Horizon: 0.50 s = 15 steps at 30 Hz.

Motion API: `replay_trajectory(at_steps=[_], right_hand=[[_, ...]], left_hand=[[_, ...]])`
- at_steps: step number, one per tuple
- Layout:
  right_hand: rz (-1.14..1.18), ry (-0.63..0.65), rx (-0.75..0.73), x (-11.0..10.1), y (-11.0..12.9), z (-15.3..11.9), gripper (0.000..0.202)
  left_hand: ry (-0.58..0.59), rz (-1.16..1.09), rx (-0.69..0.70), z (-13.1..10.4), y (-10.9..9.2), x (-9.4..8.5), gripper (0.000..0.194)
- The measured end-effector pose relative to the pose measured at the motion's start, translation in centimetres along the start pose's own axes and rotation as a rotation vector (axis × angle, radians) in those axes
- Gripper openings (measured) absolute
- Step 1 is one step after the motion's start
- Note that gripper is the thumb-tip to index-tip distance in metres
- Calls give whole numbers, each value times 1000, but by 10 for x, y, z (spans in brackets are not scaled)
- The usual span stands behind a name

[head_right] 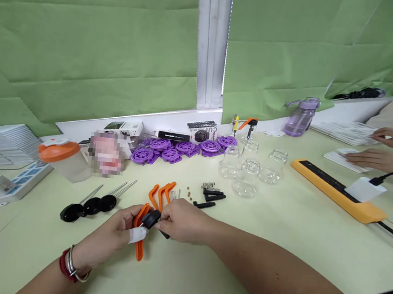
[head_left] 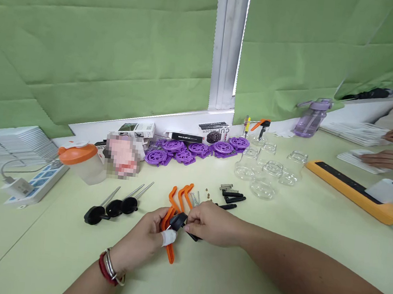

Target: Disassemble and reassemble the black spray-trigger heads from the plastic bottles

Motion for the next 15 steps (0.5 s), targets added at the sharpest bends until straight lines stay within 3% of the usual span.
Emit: replay_trajectory(at_steps=[4,7,13,15], right_hand=[[143,8,8,4,-9,8,18],[200,-52,0,-8,-10,11,13],[404,-587,90,-72,-16,0,14],[456,-689,91,-83,-19,-4,18]], left_hand=[[9,-45,8,0,-6,1,23],[-21,-21,13,1,-7,-6,20],[-338,215,-65,10,15,-39,29],[-442,342,-86,15,22,-44,31]])
Point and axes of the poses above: each hand's wrist, its own z-axis towards the middle knuckle, its own x-axis out of the palm, y = z × x, the point moved 5 cm from there along z, towards the middle knuckle, and after that the axes turned 1 degree about x, right-handed, at the moved point
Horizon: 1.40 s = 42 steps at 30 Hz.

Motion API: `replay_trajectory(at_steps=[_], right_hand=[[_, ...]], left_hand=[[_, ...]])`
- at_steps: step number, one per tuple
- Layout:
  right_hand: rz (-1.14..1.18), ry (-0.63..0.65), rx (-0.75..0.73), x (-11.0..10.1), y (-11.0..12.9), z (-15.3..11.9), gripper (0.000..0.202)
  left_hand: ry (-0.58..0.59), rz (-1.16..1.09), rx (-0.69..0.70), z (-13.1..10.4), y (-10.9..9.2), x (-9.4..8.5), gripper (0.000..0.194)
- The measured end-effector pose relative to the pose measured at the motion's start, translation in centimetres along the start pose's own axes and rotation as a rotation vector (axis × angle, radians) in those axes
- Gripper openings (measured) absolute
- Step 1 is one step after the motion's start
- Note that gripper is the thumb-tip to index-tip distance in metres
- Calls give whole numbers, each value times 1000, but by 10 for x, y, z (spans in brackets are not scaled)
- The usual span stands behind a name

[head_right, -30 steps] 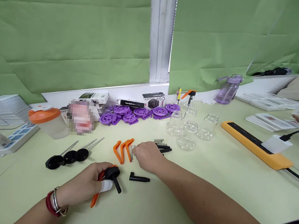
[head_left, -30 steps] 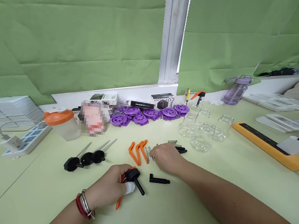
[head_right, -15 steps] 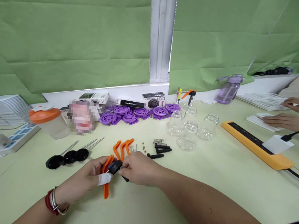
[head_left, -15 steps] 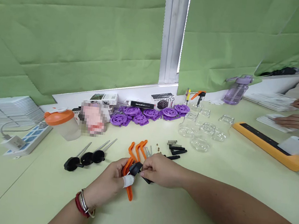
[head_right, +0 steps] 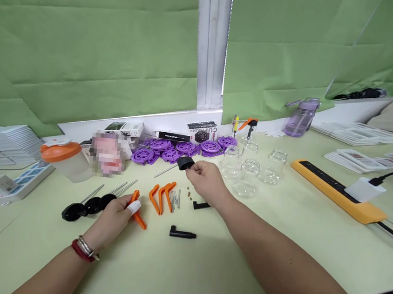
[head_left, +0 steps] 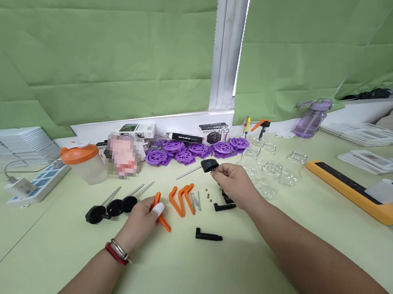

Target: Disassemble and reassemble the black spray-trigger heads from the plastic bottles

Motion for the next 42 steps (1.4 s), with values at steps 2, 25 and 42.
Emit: replay_trajectory(at_steps=[2,25,42], right_hand=[[10,-5,-6,-1,-1,1,19],[-13,295,-153,50,-4,-31,23],[-1089,755,-300,55,-16,-50,16]], left_hand=[[-76,86,39,4,0,3,28],[-155,370,490,-28,-35,23,61],[-272,833,56,9,-9,-27,53]])
Point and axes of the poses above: each hand's wrist, its own z-axis towards the middle knuckle, its own x-axis out of the palm, y = z × x, the point moved 5 cm from there along z, towards the middle knuckle, and after that the axes turned 1 degree about x, right-handed, at the moved point
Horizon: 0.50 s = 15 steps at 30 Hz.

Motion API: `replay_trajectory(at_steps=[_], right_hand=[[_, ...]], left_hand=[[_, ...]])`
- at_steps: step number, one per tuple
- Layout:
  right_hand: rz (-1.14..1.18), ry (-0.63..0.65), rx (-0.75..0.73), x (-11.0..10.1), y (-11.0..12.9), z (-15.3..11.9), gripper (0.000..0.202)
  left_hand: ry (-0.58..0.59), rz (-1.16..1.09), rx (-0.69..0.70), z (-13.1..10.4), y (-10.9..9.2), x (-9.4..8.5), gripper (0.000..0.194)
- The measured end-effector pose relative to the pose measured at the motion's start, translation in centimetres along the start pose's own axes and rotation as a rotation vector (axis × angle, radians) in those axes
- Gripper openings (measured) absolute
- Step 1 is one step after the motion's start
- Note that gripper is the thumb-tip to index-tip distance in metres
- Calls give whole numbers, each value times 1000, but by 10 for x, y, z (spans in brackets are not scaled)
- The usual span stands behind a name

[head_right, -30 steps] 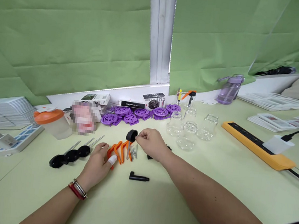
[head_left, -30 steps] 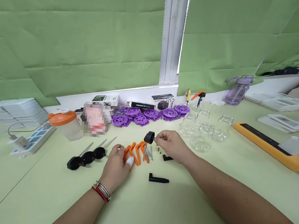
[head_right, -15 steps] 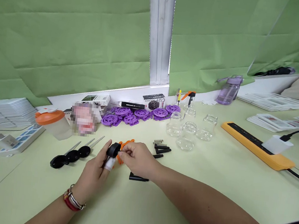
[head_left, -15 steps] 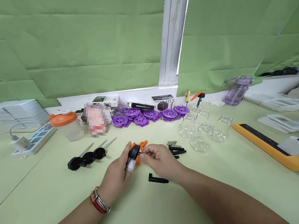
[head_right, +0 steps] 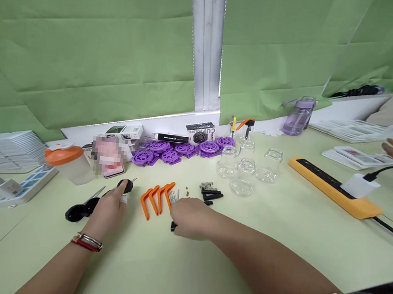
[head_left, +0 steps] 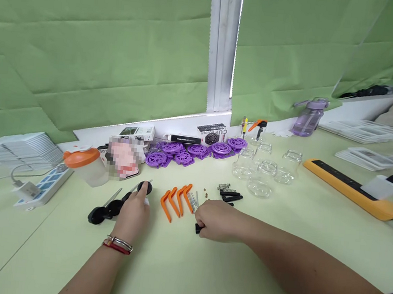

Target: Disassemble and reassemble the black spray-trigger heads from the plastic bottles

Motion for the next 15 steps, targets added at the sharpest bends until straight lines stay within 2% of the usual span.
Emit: replay_trajectory(at_steps=[5,9,12,15], right_hand=[[30,-8,-9,1,-5,1,14],[36,27,6,1,-7,1,10],[58,21,27,-2,-11,0,6],[138,-49,64,-5,-19,-6,8]], left_hand=[[97,135,-29,-5,0,4,59],[173,260,11,-8,-1,9,51],[145,310,29,-11,-3,4,44],[9,302,83,-18,-16,-8,38]])
Point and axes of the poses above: each hand's wrist, its own z-axis towards the middle knuckle, its own x-axis out of the palm, y = z × x, the point moved 5 cm from there along z, towards the middle knuckle, and after that the axes turned 1 degree about x, right-handed, at the moved point
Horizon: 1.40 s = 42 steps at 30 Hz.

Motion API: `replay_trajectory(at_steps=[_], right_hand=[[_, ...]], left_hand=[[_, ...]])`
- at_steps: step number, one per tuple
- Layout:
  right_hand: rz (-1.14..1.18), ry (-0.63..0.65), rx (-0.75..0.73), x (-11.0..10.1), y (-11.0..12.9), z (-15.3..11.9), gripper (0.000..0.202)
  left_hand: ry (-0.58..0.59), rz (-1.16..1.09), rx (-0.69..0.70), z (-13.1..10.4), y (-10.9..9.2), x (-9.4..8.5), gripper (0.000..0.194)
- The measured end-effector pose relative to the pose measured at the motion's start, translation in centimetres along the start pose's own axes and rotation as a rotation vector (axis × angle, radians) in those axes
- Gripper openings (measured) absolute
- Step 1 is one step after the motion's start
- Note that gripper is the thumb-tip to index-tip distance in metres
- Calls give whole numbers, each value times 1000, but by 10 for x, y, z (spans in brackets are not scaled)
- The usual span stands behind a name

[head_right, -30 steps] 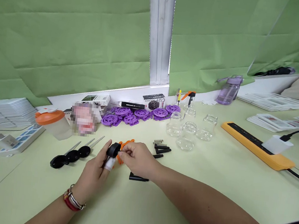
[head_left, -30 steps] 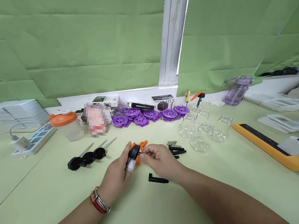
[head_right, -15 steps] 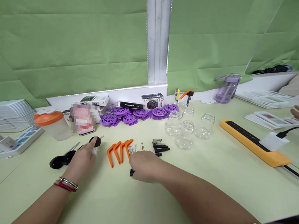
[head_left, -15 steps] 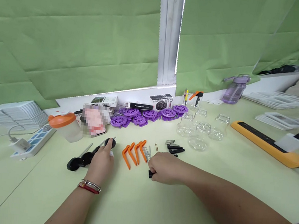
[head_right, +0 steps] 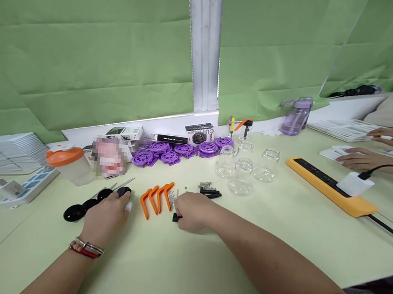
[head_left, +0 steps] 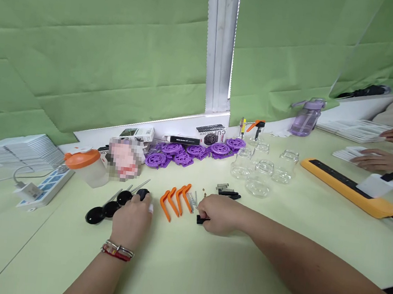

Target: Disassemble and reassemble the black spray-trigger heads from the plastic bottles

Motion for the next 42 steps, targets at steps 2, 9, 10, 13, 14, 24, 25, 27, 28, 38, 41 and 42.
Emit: replay_trajectory(at_steps=[2,9,10,13,14,24,25,27,28,38,41,42], right_hand=[[51,-58,24,0,-7,-6,9],[206,-207,-26,9,-21,-25,11],[219,-234,-46,10,-20,-27,11],[243,-303,-114,10,-16,-29,13],[246,-319,-139,9,-14,-29,14],[264,-347,-136,7,-14,-28,16],[272,-341,-122,8,-16,-27,16],[291,-322,-95,10,-20,-26,16],[302,-311,-79,11,-23,-25,15],[321,-321,42,18,-43,-22,11],[255,-331,50,17,-41,-24,10],[229,-332,47,16,-39,-25,10]], left_hand=[[-101,-146,88,-9,-16,-10,35],[536,-1422,-67,-36,-98,21,16],[589,-1529,-132,-35,-105,24,13],[679,-1710,-212,-29,-117,26,14],[697,-1742,-226,-27,-118,27,17],[774,-1892,-302,-22,-117,28,15],[773,-1894,-298,-22,-117,28,12],[758,-1885,-309,-22,-116,30,9],[744,-1881,-323,-22,-116,32,9],[610,-1789,-384,-22,-108,31,7],[525,-1686,-335,-19,-105,31,8],[500,-1648,-320,-19,-105,32,8]])
Point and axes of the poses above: each hand's wrist, its own z-axis towards the middle knuckle, its own x-axis out of the palm, y = z × x, the point moved 5 cm from there along z, towards the middle knuckle, and after that the axes turned 1 degree about x, right-handed, at the moved point
